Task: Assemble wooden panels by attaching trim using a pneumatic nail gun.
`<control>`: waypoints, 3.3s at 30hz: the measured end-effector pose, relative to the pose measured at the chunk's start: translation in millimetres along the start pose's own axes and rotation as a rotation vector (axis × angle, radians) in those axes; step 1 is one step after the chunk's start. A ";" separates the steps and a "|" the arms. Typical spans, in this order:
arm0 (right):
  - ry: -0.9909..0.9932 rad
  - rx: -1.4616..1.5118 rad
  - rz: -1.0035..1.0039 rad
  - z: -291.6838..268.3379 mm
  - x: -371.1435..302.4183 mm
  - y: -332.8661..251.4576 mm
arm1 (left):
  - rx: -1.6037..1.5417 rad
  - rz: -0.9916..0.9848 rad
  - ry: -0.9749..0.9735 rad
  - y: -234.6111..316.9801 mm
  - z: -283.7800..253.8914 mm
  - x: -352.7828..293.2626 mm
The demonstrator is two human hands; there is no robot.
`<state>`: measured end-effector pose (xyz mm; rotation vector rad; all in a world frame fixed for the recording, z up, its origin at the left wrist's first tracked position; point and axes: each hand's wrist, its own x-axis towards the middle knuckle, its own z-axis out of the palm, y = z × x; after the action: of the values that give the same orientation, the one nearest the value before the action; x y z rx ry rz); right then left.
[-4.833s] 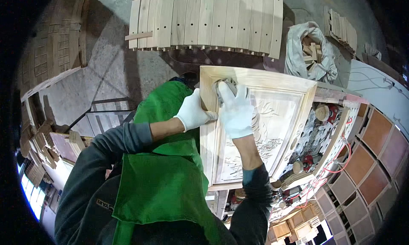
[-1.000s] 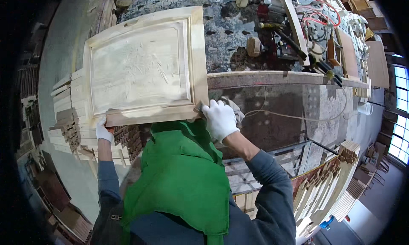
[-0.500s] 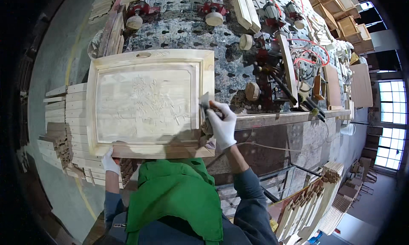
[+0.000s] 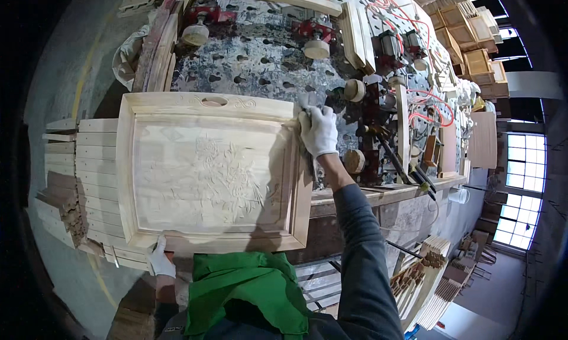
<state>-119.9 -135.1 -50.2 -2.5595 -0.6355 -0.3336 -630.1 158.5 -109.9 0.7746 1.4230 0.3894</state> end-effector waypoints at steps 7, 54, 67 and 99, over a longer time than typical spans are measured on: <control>-0.093 -0.491 -0.022 33.7 17.4 9.4 | -0.004 -0.063 0.079 -0.9 -6.0 -11.4; -0.700 -0.027 -0.348 -15.8 108.7 -104.1 | 0.049 0.168 0.026 13.8 13.2 -30.7; -0.207 -0.089 -0.096 -0.2 3.2 -23.2 | 0.284 0.465 -0.079 161.7 41.8 68.1; 0.769 0.728 0.831 -425.8 -373.0 135.0 | 0.111 0.168 -1.531 -33.4 249.5 -99.8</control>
<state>-424.8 -594.9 135.0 -1.5935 0.5092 -0.5897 -409.2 7.5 -68.5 0.9306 -0.0626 -0.1967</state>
